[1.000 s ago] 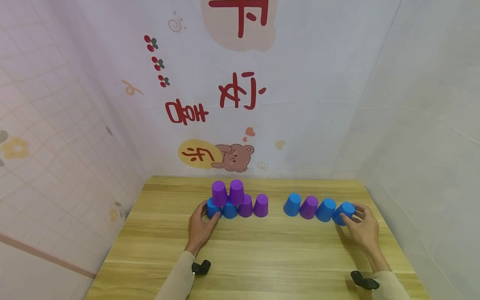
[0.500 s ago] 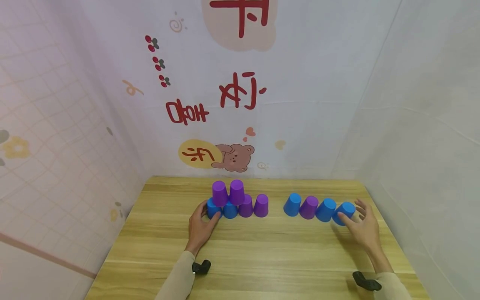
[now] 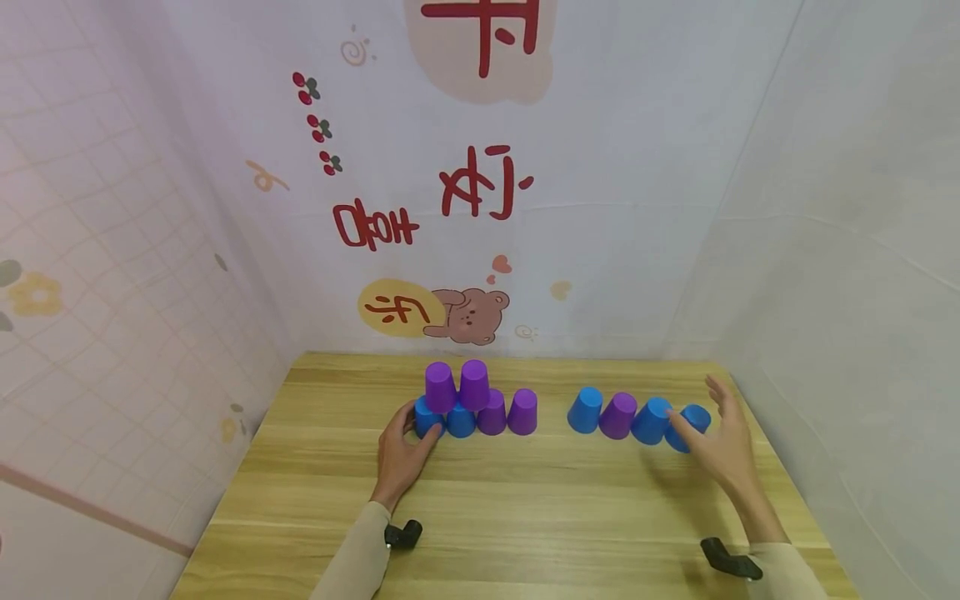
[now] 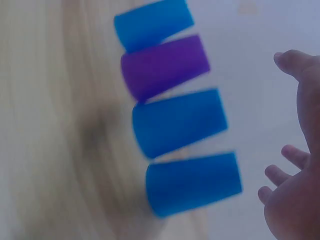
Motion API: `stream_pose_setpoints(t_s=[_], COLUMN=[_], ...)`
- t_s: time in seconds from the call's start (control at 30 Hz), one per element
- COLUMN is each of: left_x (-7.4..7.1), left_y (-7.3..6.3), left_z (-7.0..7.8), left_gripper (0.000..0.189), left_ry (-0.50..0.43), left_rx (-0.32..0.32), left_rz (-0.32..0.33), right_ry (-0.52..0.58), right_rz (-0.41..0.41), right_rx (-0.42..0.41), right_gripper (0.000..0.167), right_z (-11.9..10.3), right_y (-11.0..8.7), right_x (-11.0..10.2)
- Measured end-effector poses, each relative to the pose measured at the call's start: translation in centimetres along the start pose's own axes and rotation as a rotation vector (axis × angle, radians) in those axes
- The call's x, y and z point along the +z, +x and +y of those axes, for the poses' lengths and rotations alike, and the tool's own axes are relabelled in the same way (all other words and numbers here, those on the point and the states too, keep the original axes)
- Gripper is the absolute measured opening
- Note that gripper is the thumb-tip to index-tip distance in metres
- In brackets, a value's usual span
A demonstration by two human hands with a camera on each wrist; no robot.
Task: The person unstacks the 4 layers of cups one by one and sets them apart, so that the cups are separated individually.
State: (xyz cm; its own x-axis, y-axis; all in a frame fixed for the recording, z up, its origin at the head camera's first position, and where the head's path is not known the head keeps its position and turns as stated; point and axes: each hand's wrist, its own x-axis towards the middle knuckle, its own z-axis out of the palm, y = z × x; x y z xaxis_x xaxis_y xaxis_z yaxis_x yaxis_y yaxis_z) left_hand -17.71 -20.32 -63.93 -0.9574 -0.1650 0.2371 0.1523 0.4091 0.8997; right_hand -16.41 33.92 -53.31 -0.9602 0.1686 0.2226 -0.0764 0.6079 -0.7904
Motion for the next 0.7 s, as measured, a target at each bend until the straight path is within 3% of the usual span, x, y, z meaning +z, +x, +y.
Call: stream_pose_setpoints(t_s=[0.3, 0.7], left_x=[0.1, -0.1], left_y=[0.0, 0.0], left_z=[-0.1, 0.2], left_gripper=[0.065, 0.063], left_ry=[0.003, -0.014], left_rx=[-0.004, -0.006], left_rz=[0.001, -0.007], right_ry=[0.072, 0.128], right_rz=[-0.044, -0.137], right_rx=[-0.082, -0.208], right_gripper=[0.101, 0.095], right_z=[-4.5, -8.2], right_y=[0.1, 0.4], right_x=[1.7, 6.7])
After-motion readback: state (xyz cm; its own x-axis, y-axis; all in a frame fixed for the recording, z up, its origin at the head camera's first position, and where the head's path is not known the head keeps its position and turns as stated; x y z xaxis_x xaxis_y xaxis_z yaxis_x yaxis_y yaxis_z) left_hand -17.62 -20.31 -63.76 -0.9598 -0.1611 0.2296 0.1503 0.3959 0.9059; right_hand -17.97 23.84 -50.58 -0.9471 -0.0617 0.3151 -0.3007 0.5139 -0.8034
